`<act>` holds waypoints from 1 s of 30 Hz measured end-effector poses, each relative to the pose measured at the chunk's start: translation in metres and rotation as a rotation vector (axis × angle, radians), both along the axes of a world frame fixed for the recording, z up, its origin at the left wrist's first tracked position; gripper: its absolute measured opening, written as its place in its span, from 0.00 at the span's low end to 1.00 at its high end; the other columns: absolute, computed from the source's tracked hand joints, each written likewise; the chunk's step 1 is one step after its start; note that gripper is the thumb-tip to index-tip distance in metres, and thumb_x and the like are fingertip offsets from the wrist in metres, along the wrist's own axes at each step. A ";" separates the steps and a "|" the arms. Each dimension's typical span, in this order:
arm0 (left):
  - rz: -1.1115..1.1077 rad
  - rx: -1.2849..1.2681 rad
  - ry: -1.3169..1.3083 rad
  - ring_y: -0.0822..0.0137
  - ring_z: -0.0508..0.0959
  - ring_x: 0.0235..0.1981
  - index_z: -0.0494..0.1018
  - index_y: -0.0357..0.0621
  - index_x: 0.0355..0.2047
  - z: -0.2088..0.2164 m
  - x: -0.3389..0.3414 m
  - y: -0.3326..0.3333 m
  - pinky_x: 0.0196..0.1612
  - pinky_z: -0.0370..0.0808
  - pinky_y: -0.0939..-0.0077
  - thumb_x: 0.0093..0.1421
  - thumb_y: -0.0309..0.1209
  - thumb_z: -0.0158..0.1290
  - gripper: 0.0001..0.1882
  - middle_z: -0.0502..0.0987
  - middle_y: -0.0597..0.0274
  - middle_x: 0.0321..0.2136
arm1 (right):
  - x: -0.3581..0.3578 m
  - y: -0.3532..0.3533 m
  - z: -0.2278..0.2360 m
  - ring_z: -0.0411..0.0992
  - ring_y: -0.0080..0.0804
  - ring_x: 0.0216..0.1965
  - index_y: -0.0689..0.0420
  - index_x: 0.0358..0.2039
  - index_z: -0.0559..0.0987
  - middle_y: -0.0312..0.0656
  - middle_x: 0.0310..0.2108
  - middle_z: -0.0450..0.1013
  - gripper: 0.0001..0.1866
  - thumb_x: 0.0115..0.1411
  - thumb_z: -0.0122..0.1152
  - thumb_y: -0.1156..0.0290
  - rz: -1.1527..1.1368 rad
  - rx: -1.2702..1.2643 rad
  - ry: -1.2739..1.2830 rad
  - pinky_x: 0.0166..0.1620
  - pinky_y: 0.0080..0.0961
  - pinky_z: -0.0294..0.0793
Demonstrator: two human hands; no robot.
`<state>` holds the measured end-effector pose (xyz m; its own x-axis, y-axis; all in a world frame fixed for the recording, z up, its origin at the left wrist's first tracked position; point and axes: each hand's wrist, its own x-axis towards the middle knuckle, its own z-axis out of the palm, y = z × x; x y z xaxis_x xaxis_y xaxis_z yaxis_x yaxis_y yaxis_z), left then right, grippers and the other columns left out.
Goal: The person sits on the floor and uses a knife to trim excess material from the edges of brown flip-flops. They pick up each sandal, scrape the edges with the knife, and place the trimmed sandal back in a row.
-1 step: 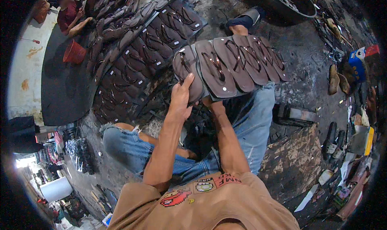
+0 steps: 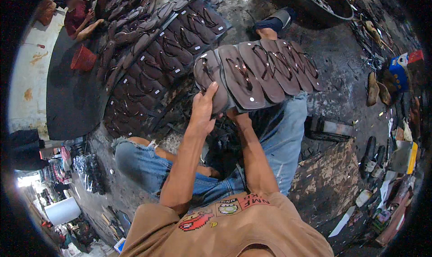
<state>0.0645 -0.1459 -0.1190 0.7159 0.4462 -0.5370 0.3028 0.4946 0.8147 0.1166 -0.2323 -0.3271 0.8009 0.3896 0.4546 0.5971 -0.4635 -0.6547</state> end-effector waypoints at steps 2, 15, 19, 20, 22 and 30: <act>-0.012 0.004 0.024 0.72 0.76 0.22 0.75 0.47 0.37 0.000 0.003 -0.007 0.20 0.68 0.75 0.63 0.49 0.59 0.17 0.79 0.68 0.26 | 0.010 -0.012 0.000 0.73 0.50 0.45 0.55 0.53 0.78 0.49 0.46 0.75 0.24 0.60 0.57 0.56 -0.003 -0.040 0.059 0.50 0.49 0.70; -0.016 0.341 0.148 0.67 0.77 0.47 0.70 0.35 0.56 0.055 -0.098 -0.020 0.53 0.73 0.71 0.66 0.41 0.58 0.26 0.78 0.56 0.47 | 0.043 0.052 0.060 0.76 0.35 0.26 0.59 0.51 0.77 0.42 0.33 0.77 0.29 0.70 0.50 0.43 0.297 0.283 1.267 0.31 0.36 0.77; 0.000 0.853 0.235 0.68 0.74 0.50 0.61 0.33 0.63 0.065 -0.127 -0.052 0.57 0.70 0.70 0.66 0.39 0.59 0.32 0.74 0.56 0.52 | -0.004 0.021 0.210 0.71 0.21 0.23 0.61 0.39 0.83 0.35 0.21 0.73 0.26 0.69 0.57 0.47 0.296 0.844 1.298 0.28 0.22 0.71; -0.014 0.829 0.111 0.68 0.75 0.50 0.61 0.33 0.63 0.068 -0.135 -0.055 0.56 0.70 0.71 0.66 0.39 0.59 0.32 0.73 0.57 0.52 | -0.002 0.015 0.223 0.72 0.20 0.25 0.61 0.40 0.82 0.35 0.23 0.75 0.23 0.68 0.60 0.50 0.304 0.805 1.081 0.30 0.21 0.71; 0.017 0.673 -0.107 0.71 0.76 0.49 0.62 0.35 0.62 0.081 -0.136 -0.043 0.54 0.72 0.75 0.66 0.39 0.59 0.31 0.74 0.58 0.53 | -0.001 -0.002 0.257 0.73 0.18 0.30 0.62 0.42 0.82 0.36 0.27 0.77 0.19 0.67 0.64 0.56 0.344 0.681 0.812 0.34 0.19 0.73; 0.170 0.062 -0.152 0.72 0.82 0.41 0.73 0.39 0.51 0.124 -0.152 0.026 0.45 0.81 0.73 0.67 0.37 0.59 0.19 0.81 0.62 0.42 | -0.075 -0.091 0.299 0.70 0.19 0.25 0.60 0.51 0.77 0.36 0.22 0.73 0.17 0.72 0.54 0.61 0.382 0.408 1.001 0.29 0.25 0.70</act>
<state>-0.0874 -0.1203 0.0050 0.6980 0.5962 -0.3968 0.0912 0.4756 0.8749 0.0420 -0.3230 -0.0283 0.7361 0.6548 -0.1713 -0.2200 -0.0079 -0.9755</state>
